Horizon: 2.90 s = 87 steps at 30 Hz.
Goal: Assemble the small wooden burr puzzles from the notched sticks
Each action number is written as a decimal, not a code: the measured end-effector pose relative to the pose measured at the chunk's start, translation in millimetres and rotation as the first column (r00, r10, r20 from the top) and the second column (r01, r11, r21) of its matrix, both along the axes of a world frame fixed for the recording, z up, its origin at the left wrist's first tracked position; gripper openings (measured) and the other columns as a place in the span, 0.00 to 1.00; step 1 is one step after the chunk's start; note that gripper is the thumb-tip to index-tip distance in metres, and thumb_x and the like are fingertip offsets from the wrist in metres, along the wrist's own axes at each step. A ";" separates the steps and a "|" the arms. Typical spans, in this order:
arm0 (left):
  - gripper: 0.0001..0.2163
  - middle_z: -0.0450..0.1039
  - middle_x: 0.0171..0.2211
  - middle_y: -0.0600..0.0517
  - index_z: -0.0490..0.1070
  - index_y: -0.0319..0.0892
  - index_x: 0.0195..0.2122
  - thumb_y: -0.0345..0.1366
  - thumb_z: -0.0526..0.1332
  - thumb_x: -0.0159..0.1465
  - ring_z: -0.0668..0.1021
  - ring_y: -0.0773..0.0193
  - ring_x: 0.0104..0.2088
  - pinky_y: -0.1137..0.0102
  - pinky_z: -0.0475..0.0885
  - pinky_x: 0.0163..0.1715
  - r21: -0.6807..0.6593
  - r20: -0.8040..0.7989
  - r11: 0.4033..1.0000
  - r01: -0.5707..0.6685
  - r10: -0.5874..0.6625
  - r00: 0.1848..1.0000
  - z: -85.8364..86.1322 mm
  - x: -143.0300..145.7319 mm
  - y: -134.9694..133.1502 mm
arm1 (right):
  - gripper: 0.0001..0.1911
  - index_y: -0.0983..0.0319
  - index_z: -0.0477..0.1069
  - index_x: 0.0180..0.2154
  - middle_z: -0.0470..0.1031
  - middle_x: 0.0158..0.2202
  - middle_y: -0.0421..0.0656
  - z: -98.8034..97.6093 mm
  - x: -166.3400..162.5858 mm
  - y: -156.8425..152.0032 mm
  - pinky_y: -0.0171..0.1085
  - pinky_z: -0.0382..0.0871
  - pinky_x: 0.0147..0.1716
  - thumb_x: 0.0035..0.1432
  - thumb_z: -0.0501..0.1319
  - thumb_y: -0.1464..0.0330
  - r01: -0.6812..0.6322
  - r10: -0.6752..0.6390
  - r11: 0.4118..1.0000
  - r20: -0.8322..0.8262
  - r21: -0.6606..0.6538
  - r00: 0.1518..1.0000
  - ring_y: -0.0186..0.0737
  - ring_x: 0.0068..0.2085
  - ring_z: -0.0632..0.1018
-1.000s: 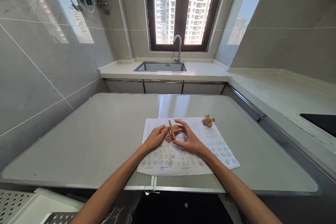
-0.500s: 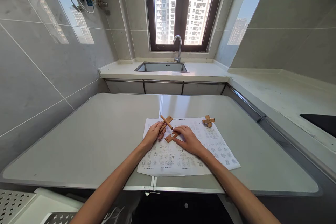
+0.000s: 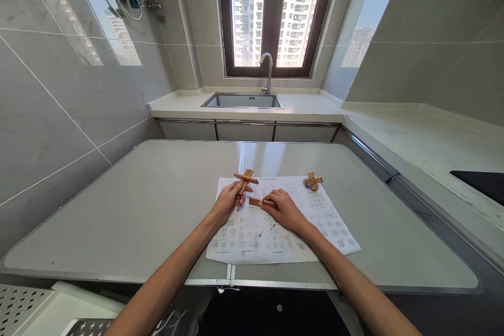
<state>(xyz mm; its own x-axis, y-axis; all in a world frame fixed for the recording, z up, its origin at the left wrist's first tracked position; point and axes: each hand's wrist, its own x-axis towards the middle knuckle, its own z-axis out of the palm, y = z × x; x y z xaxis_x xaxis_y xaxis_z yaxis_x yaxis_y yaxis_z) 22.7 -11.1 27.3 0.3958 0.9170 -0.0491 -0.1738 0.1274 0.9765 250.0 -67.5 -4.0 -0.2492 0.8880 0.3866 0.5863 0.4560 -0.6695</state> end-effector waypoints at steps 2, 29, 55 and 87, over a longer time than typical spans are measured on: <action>0.18 0.79 0.46 0.44 0.74 0.38 0.45 0.50 0.64 0.66 0.67 0.75 0.21 0.73 0.60 0.20 0.003 0.000 1.000 -0.005 0.005 1.000 0.9 0.3 -0.4 | 0.15 0.55 0.78 0.38 0.77 0.37 0.46 2.6 0.0 0.4 0.50 0.69 0.44 0.67 0.62 0.52 0.029 -0.029 1.000 -0.055 -0.011 0.998 0.51 0.41 0.75; 0.13 0.73 0.38 0.47 0.70 0.36 0.42 0.42 0.64 0.69 0.70 0.73 0.25 0.76 0.65 0.21 -0.148 0.201 0.920 0.364 -0.332 0.921 2.2 3.4 -7.4 | 0.22 0.59 0.68 0.36 0.77 0.30 0.39 24.8 4.0 -2.2 0.36 0.59 0.28 0.66 0.63 0.47 -0.421 -0.008 0.856 -0.821 -0.300 0.571 0.31 0.24 0.65; 0.12 0.62 0.31 0.54 0.65 0.39 0.34 0.41 0.62 0.71 0.65 0.73 0.25 0.76 0.63 0.25 -0.211 0.290 0.865 0.456 -0.390 0.874 10.1 1.9 -12.9 | 0.19 0.59 0.70 0.45 0.78 0.36 0.42 21.4 -1.0 -2.9 0.37 0.65 0.31 0.69 0.62 0.50 -0.490 0.077 0.819 -0.790 -0.298 0.609 0.33 0.26 0.71; 0.22 0.50 0.21 0.63 0.62 0.43 0.37 0.59 0.59 0.69 0.51 0.75 0.17 0.76 0.48 0.14 -0.128 -0.109 0.764 0.632 -0.644 0.757 22.3 0.0 -24.1 | 0.22 0.59 0.71 0.43 0.73 0.26 0.36 15.5 -5.4 -3.8 0.35 0.62 0.27 0.70 0.58 0.47 -0.429 0.143 0.857 -0.667 -0.286 0.731 0.31 0.22 0.67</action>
<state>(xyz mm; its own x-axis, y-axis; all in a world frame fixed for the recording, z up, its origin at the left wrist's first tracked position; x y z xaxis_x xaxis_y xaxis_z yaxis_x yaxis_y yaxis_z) 22.7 -35.2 49.7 0.8710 0.4446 -0.2089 0.1109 0.2362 0.9654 244.5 -71.3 11.5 -0.3578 0.9167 0.1779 -0.1220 0.1430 -0.9822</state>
